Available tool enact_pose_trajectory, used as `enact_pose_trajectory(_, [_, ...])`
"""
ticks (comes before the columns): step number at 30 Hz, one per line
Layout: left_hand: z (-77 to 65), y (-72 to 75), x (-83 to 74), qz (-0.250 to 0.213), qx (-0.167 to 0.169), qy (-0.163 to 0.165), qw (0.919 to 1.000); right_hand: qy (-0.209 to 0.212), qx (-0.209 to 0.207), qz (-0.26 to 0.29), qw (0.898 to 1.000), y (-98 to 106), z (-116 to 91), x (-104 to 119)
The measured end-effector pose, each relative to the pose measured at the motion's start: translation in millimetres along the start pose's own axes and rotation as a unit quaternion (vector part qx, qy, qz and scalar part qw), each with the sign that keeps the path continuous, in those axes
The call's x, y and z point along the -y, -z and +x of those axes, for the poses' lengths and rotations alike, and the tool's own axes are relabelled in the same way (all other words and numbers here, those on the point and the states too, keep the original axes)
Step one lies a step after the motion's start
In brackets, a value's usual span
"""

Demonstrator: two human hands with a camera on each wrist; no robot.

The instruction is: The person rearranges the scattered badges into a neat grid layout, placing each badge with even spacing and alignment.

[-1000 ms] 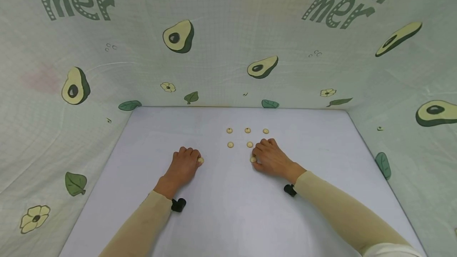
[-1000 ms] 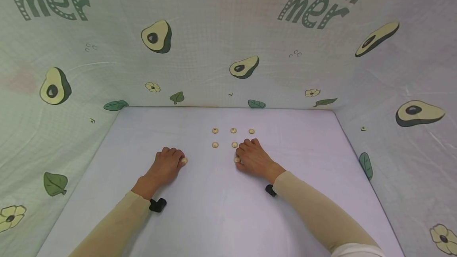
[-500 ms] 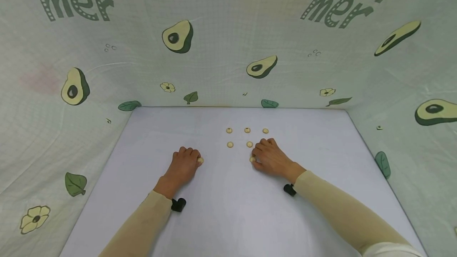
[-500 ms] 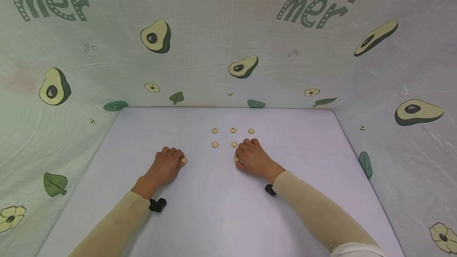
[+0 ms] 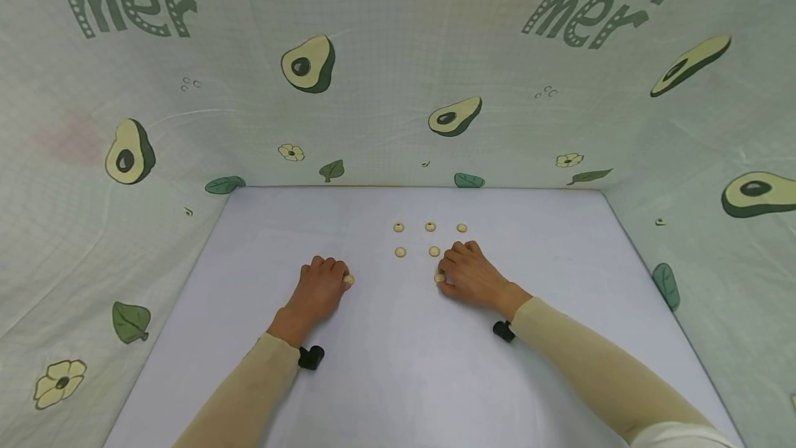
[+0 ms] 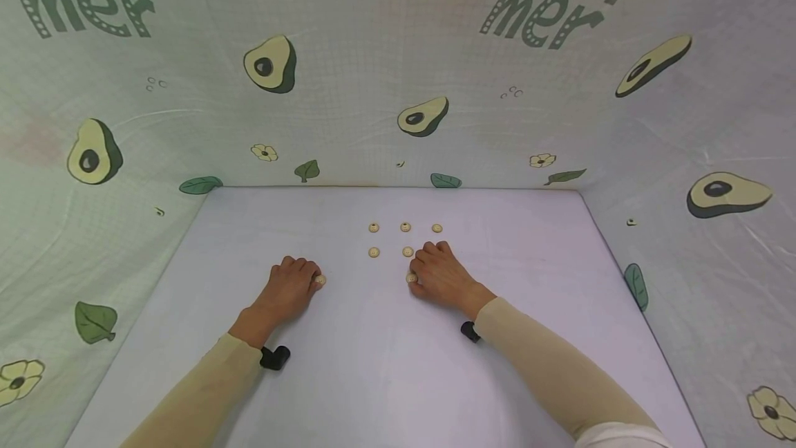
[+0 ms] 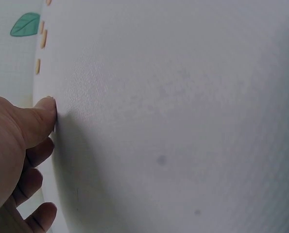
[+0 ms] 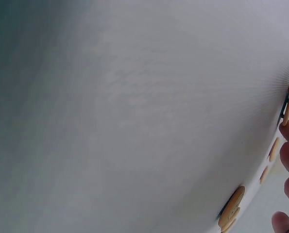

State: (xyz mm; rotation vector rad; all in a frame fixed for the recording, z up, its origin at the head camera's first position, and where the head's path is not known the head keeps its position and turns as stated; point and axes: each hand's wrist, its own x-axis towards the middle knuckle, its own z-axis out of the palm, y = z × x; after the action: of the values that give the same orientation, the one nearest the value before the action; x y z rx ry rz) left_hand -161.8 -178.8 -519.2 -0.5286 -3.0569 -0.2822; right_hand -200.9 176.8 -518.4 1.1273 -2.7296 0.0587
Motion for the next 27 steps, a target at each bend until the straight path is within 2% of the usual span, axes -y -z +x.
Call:
enact_pose_trajectory(13, [0.5,0.4,1.1,0.023,0.002,-0.009,0.9997,0.006,-0.011,0.009,1.0,1.9,-0.9,1.2])
enact_pose_trajectory(21, [0.2,6.8,1.8,0.062,-0.013,-0.059,0.9963,0.008,-0.012,0.007,1.0,3.8,-0.7,2.1])
enact_pose_trajectory(27, [2.3,8.9,5.3,0.074,0.002,-0.072,0.9947,0.008,-0.011,0.01,1.0,4.8,-0.5,2.1])
